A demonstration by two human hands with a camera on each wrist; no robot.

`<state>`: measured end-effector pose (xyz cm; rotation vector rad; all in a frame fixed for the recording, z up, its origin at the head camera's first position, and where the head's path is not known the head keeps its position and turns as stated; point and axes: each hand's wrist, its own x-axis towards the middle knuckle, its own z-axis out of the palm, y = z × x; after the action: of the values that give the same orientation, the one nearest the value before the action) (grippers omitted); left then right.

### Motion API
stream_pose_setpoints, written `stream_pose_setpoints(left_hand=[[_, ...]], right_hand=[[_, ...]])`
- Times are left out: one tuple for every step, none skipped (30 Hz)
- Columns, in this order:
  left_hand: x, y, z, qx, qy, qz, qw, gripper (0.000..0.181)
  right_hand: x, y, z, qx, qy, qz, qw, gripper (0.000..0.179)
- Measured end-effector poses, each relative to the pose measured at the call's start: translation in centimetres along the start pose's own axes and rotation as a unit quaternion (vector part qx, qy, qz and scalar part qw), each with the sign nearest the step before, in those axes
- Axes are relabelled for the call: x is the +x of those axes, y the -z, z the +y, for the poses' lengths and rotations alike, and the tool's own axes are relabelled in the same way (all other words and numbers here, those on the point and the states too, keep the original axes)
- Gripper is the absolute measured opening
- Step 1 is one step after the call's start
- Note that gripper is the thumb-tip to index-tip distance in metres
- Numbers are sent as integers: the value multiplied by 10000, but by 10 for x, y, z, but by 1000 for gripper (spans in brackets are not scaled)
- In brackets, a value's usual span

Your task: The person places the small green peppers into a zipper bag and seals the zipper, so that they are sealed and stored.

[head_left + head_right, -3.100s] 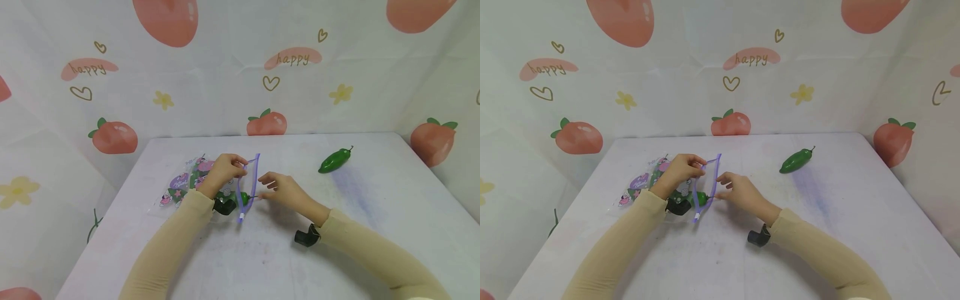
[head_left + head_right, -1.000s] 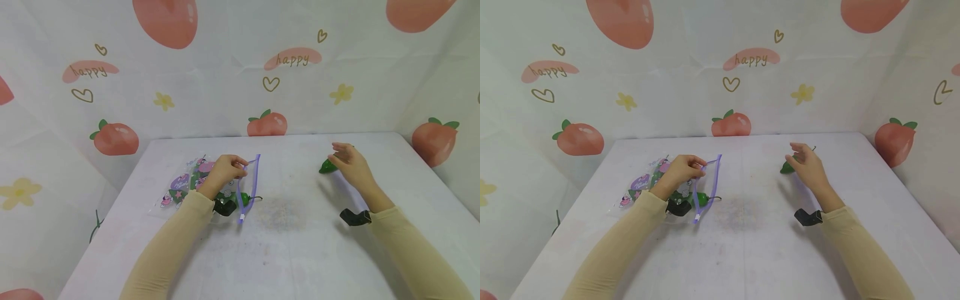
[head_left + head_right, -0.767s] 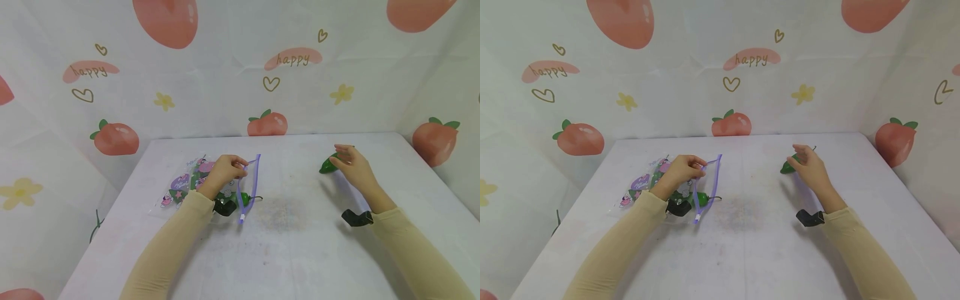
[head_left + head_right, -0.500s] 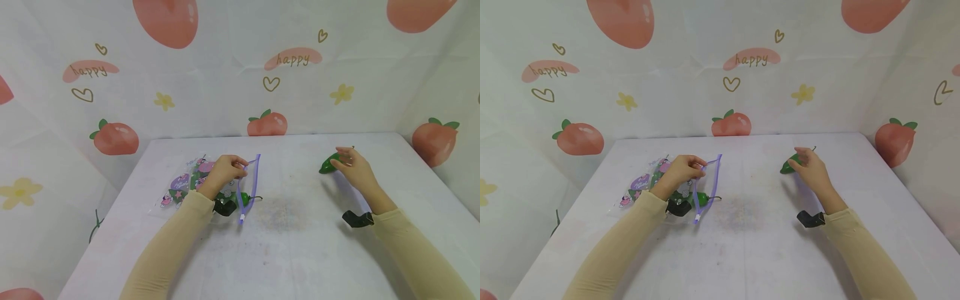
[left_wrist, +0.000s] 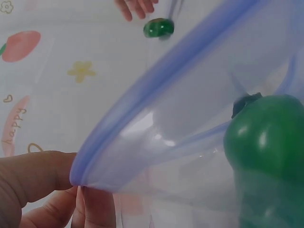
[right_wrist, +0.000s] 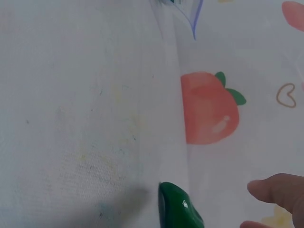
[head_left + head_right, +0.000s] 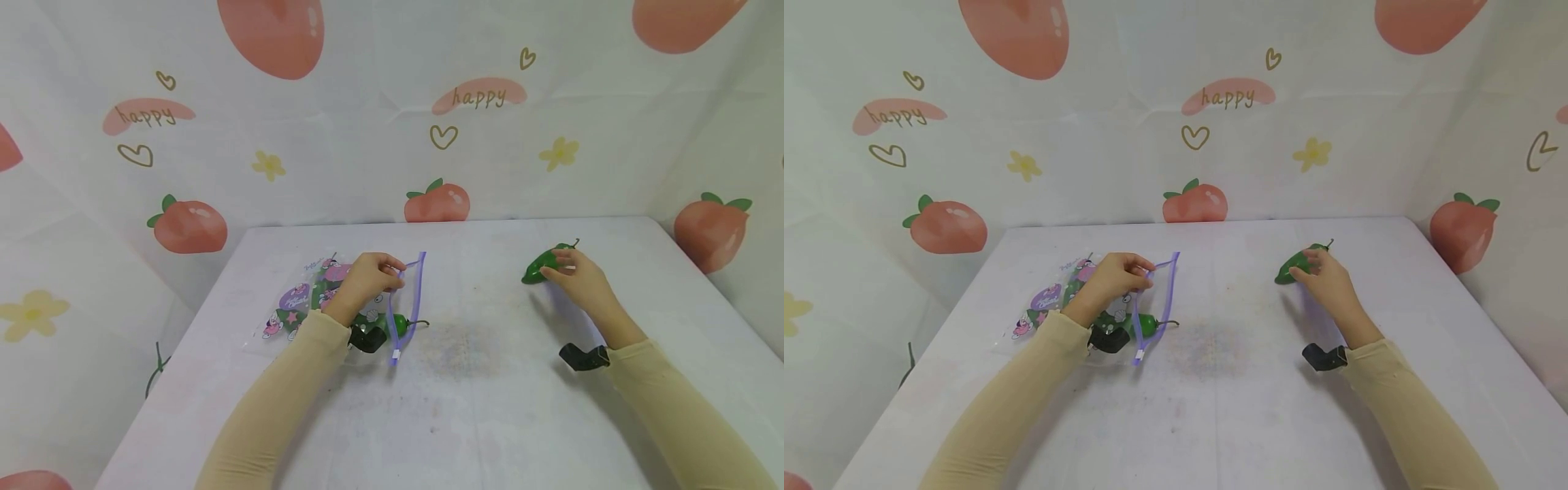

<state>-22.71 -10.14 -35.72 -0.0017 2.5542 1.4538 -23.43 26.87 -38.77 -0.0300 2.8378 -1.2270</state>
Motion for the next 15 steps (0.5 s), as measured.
stream_pose_setpoints(left_hand=[[0, 0, 0, 2, -1, -2, 10000, 25], [0, 0, 0, 1, -2, -3, 10000, 25], [0, 0, 0, 0, -10, -5, 10000, 25], [0, 0, 0, 0, -17, -3, 10000, 25], [0, 0, 0, 1, -20, -5, 10000, 25], [1, 0, 0, 6, -21, -3, 10000, 25], [1, 0, 0, 13, -27, -1, 10000, 25], [1, 0, 0, 19, -30, 0, 10000, 25], [1, 0, -1, 29, -26, 0, 10000, 25], [1, 0, -1, 36, -25, 2, 10000, 25], [1, 0, -1, 46, -27, 3, 10000, 25], [1, 0, -1, 52, -33, 7, 10000, 25], [1, 0, -1, 60, -42, 9, 10000, 25], [1, -1, -2, 64, -43, 10, 10000, 25], [1, -1, -2, 75, -44, 16, 10000, 25]], right_hand=[[0, 0, 0, -27, 0, -17, 10000, 67], [1, 0, 1, -55, 2, -36, 10000, 67], [1, 1, 2, -80, -2, -53, 10000, 68], [1, 1, 2, -103, -10, -72, 9999, 69], [2, 1, 3, -105, -30, -94, 9999, 69], [1, 1, 3, -114, -55, -113, 9999, 70], [2, 2, 3, -139, -75, -125, 9998, 70], [1, 2, 3, -151, -101, -133, 9997, 70], [1, 2, 3, -161, -122, -144, 9997, 70], [1, 2, 4, -180, -143, -154, 9996, 70], [2, 2, 4, -211, -156, -157, 9995, 70], [2, 2, 4, -245, -171, -160, 9994, 70], [2, 2, 5, -263, -183, -164, 9994, 70], [3, 2, 6, -283, -200, -173, 9993, 70], [3, 2, 6, -295, -220, -183, 9992, 71]])
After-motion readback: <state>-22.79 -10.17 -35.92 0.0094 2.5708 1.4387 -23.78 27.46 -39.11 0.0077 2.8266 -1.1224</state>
